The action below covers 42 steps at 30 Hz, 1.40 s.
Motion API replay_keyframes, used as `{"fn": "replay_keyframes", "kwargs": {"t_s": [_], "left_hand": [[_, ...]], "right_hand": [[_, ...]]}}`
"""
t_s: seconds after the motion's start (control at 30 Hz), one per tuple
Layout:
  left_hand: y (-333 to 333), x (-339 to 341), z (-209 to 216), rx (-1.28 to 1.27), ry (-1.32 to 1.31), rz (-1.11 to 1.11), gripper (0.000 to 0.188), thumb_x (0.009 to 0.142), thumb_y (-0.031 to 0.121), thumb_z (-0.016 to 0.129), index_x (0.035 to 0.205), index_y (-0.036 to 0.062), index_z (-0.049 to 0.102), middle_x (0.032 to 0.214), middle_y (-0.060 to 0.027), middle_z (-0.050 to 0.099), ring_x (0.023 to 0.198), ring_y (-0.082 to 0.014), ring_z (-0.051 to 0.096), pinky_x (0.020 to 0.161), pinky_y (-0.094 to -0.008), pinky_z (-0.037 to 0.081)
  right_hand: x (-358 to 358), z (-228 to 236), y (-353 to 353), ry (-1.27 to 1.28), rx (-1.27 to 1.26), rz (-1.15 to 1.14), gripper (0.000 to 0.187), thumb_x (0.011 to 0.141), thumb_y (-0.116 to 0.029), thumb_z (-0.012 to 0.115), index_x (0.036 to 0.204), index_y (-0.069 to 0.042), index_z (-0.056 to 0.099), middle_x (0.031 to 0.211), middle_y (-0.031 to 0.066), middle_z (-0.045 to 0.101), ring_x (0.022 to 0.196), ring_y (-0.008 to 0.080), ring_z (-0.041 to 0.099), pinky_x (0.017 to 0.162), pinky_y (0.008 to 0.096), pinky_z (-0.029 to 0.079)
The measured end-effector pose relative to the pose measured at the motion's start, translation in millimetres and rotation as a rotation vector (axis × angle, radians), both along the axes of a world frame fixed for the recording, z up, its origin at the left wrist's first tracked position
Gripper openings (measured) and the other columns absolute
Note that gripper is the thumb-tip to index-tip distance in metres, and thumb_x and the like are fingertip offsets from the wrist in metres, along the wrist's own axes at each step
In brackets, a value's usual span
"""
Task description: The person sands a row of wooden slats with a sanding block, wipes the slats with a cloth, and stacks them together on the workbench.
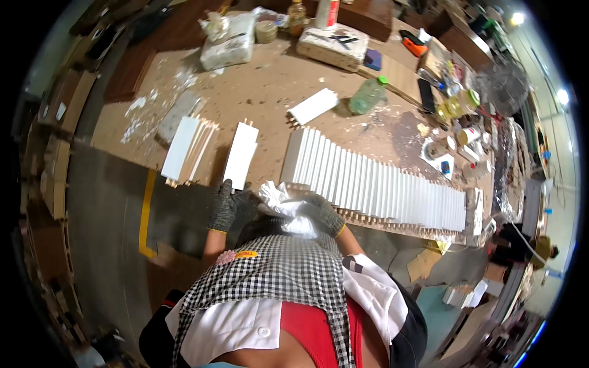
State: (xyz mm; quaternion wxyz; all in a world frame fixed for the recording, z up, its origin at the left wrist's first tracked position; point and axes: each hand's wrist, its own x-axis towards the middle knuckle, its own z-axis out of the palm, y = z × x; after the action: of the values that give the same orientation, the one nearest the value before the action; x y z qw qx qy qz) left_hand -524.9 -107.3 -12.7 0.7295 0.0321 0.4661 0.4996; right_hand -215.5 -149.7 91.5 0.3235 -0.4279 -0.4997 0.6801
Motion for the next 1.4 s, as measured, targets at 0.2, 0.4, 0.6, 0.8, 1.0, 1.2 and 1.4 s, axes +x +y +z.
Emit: {"fn": "replay_keyframes", "kwargs": {"t_s": [0.2,0.4,0.6,0.8,1.0,1.2,1.4], "left_hand": [[125.3,79.4,59.3,0.948,0.847,-0.31,0.042,0.102,0.016,0.064,0.142,0.0054,0.059,0.136,-0.0118,0.063,0.123,-0.0237,0.061,0.1,-0.0359,0.053],[241.2,153.3,5.5,1.472,1.857,-0.626,0.057,0.091,0.022,0.068,0.147,0.0168,0.057,0.142,-0.0314,0.052,0.117,-0.0491,0.059,0.102,-0.0509,0.049],[254.1,174.9,2.3,1.415,1.81,-1.27,0.059,0.094,0.022,0.06,0.153,0.0227,0.051,0.158,-0.0302,0.038,0.133,-0.048,0.051,0.113,-0.0501,0.044],[273.5,188.6,37.7,1.332,1.785,-1.448,0.065,0.093,0.039,0.064,0.152,0.0144,0.051,0.159,-0.0267,0.04,0.142,-0.0461,0.044,0.12,-0.05,0.035],[264.0,255.7,42.6,0.749,1.893,-1.335,0.111,0.079,0.049,0.081,0.158,-0.0061,0.026,0.152,-0.027,0.048,0.134,-0.0397,0.054,0.11,-0.0475,0.048],[278.0,264.1,25.4,0.719,1.894,-1.205,0.098,0.078,0.033,0.083,0.156,-0.0009,0.034,0.143,-0.0243,0.056,0.128,-0.0395,0.059,0.107,-0.0461,0.051],[284.4,262.7,13.5,0.767,1.887,-1.103,0.09,0.077,0.032,0.083,0.151,0.0002,0.042,0.14,-0.0241,0.058,0.126,-0.04,0.06,0.106,-0.0476,0.052]], "right_hand": [[26.6,13.6,-36.4,-0.083,-0.048,-0.21,0.047,0.098,-0.029,0.06,0.133,0.002,0.067,0.15,0.0193,0.056,0.136,0.0308,0.057,0.111,0.04,0.051],[38.2,-17.3,-71.5,-0.176,0.001,-0.348,0.033,0.091,-0.008,0.062,0.121,-0.008,0.075,0.143,0.0056,0.065,0.103,0.018,0.07,0.087,0.0321,0.061],[58.8,-24.9,-105.0,-0.144,0.025,-0.494,0.045,0.105,-0.032,0.06,0.133,0.003,0.066,0.11,0.0143,0.071,0.091,0.0164,0.066,0.084,0.0306,0.054],[66.0,-39.9,-105.4,-0.035,-0.033,-0.556,0.043,0.102,-0.029,0.065,0.131,0.002,0.067,0.11,0.0115,0.071,0.095,0.0152,0.066,0.084,0.0314,0.054],[55.6,-18.9,-93.4,-0.283,0.069,-0.588,0.036,0.097,-0.03,0.068,0.111,0.003,0.074,0.09,0.0124,0.075,0.08,0.0183,0.067,0.075,0.0341,0.055],[61.2,-52.1,-108.4,-0.305,0.114,-0.599,0.031,0.094,-0.019,0.066,0.118,0.001,0.071,0.106,0.016,0.074,0.094,0.0228,0.068,0.083,0.0365,0.054],[59.6,-27.5,-103.8,-0.357,0.148,-0.589,0.026,0.09,-0.013,0.064,0.111,0.001,0.071,0.111,0.0206,0.072,0.099,0.0349,0.068,0.088,0.0448,0.054]]}}
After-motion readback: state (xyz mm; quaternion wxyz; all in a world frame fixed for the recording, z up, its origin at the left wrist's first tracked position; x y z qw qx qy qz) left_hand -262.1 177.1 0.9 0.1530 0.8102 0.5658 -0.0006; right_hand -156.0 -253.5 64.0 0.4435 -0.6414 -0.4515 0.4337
